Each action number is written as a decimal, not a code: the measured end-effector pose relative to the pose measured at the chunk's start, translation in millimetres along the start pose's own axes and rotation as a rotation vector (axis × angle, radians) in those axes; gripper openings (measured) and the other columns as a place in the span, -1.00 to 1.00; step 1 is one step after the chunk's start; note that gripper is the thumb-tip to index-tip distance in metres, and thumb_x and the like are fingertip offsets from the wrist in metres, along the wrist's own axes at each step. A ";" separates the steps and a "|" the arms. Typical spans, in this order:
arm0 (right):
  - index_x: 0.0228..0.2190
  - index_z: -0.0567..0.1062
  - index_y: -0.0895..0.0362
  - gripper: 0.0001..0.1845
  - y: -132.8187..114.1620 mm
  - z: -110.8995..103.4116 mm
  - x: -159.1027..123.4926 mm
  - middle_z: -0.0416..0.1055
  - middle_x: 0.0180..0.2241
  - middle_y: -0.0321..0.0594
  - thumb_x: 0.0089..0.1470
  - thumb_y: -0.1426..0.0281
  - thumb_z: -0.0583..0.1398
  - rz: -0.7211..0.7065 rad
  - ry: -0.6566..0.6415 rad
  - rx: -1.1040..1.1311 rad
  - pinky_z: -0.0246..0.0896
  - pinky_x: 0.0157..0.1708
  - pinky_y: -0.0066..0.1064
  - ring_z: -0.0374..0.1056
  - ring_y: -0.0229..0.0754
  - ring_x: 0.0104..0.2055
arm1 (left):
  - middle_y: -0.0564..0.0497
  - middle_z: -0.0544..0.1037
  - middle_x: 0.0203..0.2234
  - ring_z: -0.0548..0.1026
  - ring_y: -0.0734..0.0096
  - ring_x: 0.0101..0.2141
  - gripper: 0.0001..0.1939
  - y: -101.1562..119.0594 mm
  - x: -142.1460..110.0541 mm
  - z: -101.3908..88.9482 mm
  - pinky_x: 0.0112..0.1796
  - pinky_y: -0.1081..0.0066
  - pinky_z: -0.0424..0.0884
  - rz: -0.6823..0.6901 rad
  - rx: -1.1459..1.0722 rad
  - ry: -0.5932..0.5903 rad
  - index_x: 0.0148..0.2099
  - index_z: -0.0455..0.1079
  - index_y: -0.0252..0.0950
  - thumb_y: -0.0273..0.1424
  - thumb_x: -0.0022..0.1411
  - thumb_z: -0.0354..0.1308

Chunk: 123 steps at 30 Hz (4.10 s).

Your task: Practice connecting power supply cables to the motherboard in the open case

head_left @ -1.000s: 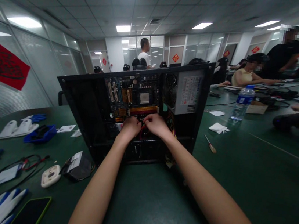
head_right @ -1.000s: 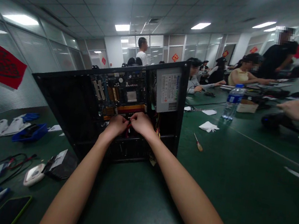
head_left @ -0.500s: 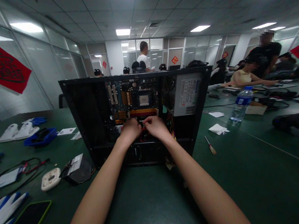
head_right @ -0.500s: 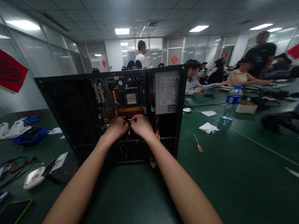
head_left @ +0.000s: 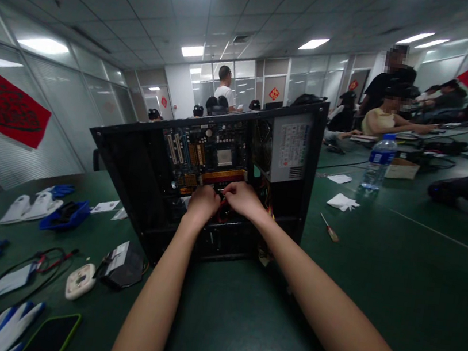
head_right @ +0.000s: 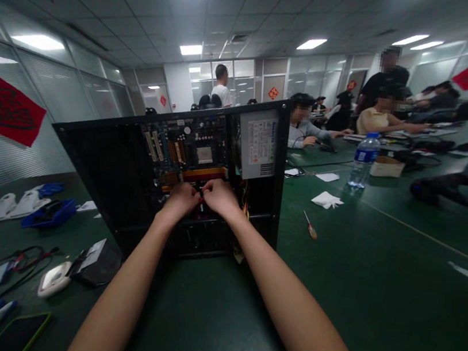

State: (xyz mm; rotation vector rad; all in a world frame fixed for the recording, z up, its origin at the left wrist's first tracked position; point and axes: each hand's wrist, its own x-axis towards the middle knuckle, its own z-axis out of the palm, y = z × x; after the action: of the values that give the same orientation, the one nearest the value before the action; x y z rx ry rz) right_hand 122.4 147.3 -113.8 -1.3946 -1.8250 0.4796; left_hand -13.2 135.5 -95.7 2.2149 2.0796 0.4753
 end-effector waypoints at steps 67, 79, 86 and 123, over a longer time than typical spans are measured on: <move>-0.49 0.27 0.13 -0.75 -17.9 23.3 7.6 0.19 -0.70 -0.40 0.15 0.63 -0.03 0.654 -0.061 0.838 0.11 -0.65 -0.57 0.11 -0.38 -0.72 | -0.18 0.67 -0.34 0.60 0.18 -0.30 -0.69 -24.4 9.1 6.5 -0.39 0.39 0.28 0.053 -0.232 -0.004 -0.36 0.61 -0.24 -0.25 0.24 0.08; -0.54 0.27 0.14 -0.78 -13.1 26.5 9.9 0.21 -0.69 -0.40 0.04 0.66 0.06 0.603 -0.047 0.873 0.08 -0.62 -0.56 0.14 -0.38 -0.69 | -0.19 0.67 -0.28 0.59 0.20 -0.27 -0.69 -24.5 6.2 5.7 -0.37 0.41 0.30 0.059 -0.246 -0.007 -0.27 0.63 -0.26 -0.24 0.27 0.09; -0.53 0.28 0.14 -0.79 -10.6 29.5 13.1 0.24 -0.69 -0.38 0.05 0.64 0.07 0.621 -0.038 0.874 0.08 -0.63 -0.57 0.16 -0.38 -0.68 | -0.18 0.67 -0.28 0.59 0.19 -0.29 -0.70 -26.0 8.8 9.3 -0.39 0.39 0.28 0.050 -0.257 0.018 -0.27 0.62 -0.25 -0.23 0.27 0.10; -0.52 0.31 0.16 -0.69 -24.7 21.9 8.5 0.19 -0.70 -0.42 0.07 0.75 0.01 0.593 0.096 0.809 0.10 -0.66 -0.55 0.12 -0.39 -0.72 | -0.22 0.66 -0.28 0.59 0.17 -0.24 -0.63 -22.5 8.7 7.7 -0.31 0.41 0.35 0.096 -0.199 0.014 -0.25 0.62 -0.29 -0.20 0.30 0.04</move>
State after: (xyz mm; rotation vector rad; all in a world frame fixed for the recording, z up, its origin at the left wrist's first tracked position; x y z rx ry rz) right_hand 89.1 150.4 -107.5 -1.2941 -0.9099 1.2596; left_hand -32.5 147.2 -107.3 2.2079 1.8471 0.6749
